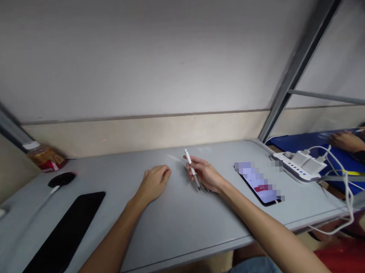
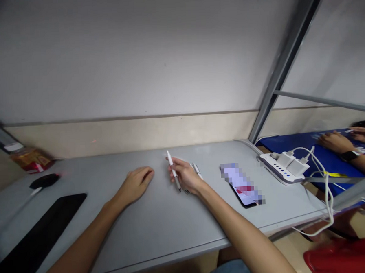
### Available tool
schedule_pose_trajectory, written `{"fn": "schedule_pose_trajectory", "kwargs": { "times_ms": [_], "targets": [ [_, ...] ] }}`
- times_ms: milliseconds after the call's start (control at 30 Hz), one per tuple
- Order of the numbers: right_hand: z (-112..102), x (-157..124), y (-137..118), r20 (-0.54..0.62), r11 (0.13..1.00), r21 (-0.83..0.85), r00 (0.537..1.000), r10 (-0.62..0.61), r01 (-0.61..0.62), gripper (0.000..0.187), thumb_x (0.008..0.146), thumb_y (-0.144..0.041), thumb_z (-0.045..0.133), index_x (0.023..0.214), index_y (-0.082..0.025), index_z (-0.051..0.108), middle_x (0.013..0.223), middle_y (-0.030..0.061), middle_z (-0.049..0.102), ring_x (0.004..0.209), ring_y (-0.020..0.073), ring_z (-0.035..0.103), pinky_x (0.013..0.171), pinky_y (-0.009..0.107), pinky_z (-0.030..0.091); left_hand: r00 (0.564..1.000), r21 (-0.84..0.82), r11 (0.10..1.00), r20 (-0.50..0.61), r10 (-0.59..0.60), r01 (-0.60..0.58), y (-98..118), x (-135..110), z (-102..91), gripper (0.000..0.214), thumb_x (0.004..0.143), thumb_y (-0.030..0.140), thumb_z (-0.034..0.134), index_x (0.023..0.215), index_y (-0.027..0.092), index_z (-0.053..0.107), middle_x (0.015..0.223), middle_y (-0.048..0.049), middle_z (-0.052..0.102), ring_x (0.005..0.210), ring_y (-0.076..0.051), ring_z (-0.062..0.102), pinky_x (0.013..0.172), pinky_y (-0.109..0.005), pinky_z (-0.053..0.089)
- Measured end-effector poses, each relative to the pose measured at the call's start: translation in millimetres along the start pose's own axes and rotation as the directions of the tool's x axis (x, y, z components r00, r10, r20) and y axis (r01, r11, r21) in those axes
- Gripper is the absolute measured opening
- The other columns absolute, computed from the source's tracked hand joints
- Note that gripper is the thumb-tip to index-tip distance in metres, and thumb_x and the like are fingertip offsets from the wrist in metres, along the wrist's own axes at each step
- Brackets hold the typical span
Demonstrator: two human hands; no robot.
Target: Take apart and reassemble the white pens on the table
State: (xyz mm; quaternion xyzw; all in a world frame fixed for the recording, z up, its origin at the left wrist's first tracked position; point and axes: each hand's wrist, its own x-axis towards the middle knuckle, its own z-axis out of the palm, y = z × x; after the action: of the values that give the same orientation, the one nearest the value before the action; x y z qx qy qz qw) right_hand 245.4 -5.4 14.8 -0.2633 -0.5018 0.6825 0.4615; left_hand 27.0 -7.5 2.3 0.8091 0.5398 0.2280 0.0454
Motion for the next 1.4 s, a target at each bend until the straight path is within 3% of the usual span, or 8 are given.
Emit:
{"fn": "schedule_pose_trajectory", "kwargs": {
  "times_ms": [67,133,200,333,533,600,867,1400],
  "targets": [
    [2,0,10,-0.008,0.962,-0.267,0.998,-0.057,0.053,0.040,0.079,-0.023,0.058,0.118,-0.024,0.060,0.086,0.0009,0.058,0.068,0.0107,0.053,0.063,0.024,0.045,1.000,-0.005,1.000,0.000,-0.002,0.002,2,0,-1.2,0.029,0.094,0.037,0.034,0.084,0.022,0.057,0.085,-0.0020,0.064,0.085,-0.019,0.057,0.077,-0.032,0.038],
    [1,1,18,-0.008,0.840,-0.528,0.988,-0.154,0.127,0.046,0.077,-0.019,0.058,0.123,-0.025,0.059,0.088,0.0015,0.060,0.074,0.0128,0.055,0.071,0.027,0.045,1.000,-0.003,1.000,0.005,-0.007,0.007,3,-1,-2.2,0.029,0.094,0.037,0.034,0.084,0.022,0.057,0.086,-0.0021,0.064,0.085,-0.019,0.057,0.077,-0.032,0.038],
    [-1,1,24,-0.039,0.730,-0.669,0.974,-0.223,0.140,0.049,0.076,-0.017,0.059,0.124,-0.023,0.059,0.093,0.0035,0.063,0.079,0.0149,0.056,0.074,0.029,0.045,1.000,0.005,1.000,0.004,-0.012,0.011,4,-1,-2.7,0.029,0.094,0.037,0.034,0.084,0.022,0.057,0.086,-0.0022,0.064,0.085,-0.019,0.057,0.077,-0.033,0.037],
    [-1,0,26,-0.043,0.528,-0.842,0.962,-0.269,0.110,0.033,0.077,-0.016,0.058,0.109,-0.021,0.067,0.093,0.0051,0.067,0.080,0.0179,0.058,0.075,0.031,0.043,1.000,0.006,1.000,0.004,-0.022,0.022,4,-1,-1.4,0.030,0.095,0.038,0.032,0.086,0.022,0.056,0.090,-0.0021,0.065,0.089,-0.020,0.057,0.080,-0.035,0.036],
    [1,-4,22,-0.019,0.070,-0.998,0.961,-0.276,0.000,0.022,0.079,-0.022,0.061,0.099,-0.020,0.070,0.102,0.0083,0.064,0.103,0.0255,0.045,0.088,0.039,0.031,1.000,0.009,1.000,0.008,-0.018,0.018,5,-2,0.8,0.029,0.095,0.037,0.032,0.087,0.022,0.055,0.092,-0.0018,0.064,0.093,-0.020,0.057,0.084,-0.037,0.034],
    [0,-4,22,-0.034,-0.019,-0.999,0.965,-0.259,-0.040,0.020,0.081,-0.026,0.061,0.097,-0.021,0.071,0.110,0.0088,0.061,0.106,0.0267,0.042,0.087,0.040,0.029,1.000,0.003,1.000,0.010,-0.019,0.019,6,-3,0.3,0.028,0.095,0.037,0.033,0.088,0.022,0.056,0.092,-0.0023,0.065,0.094,-0.020,0.056,0.085,-0.037,0.033],
    [0,-5,17,-0.069,-0.065,-0.994,0.966,-0.247,-0.087,0.038,0.081,-0.034,0.063,0.118,-0.028,0.061,0.116,0.0090,0.054,0.107,0.0277,0.039,0.087,0.040,0.027,1.000,-0.006,1.000,0.023,-0.011,0.011,5,-2,1.6,0.030,0.095,0.038,0.032,0.088,0.022,0.056,0.092,-0.0031,0.064,0.094,-0.021,0.056,0.085,-0.038,0.033],
    [-4,-4,10,-0.234,-0.051,-0.968,0.953,-0.191,-0.247,0.063,0.073,-0.051,0.066,0.129,-0.027,0.048,0.126,0.0127,0.046,0.115,0.0309,0.036,0.090,0.045,0.028,1.000,-0.015,1.000,0.014,-0.003,0.004,5,-2,1.8,0.029,0.094,0.037,0.033,0.086,0.021,0.056,0.090,-0.0028,0.064,0.090,-0.020,0.056,0.085,-0.038,0.033]
  ]
}}
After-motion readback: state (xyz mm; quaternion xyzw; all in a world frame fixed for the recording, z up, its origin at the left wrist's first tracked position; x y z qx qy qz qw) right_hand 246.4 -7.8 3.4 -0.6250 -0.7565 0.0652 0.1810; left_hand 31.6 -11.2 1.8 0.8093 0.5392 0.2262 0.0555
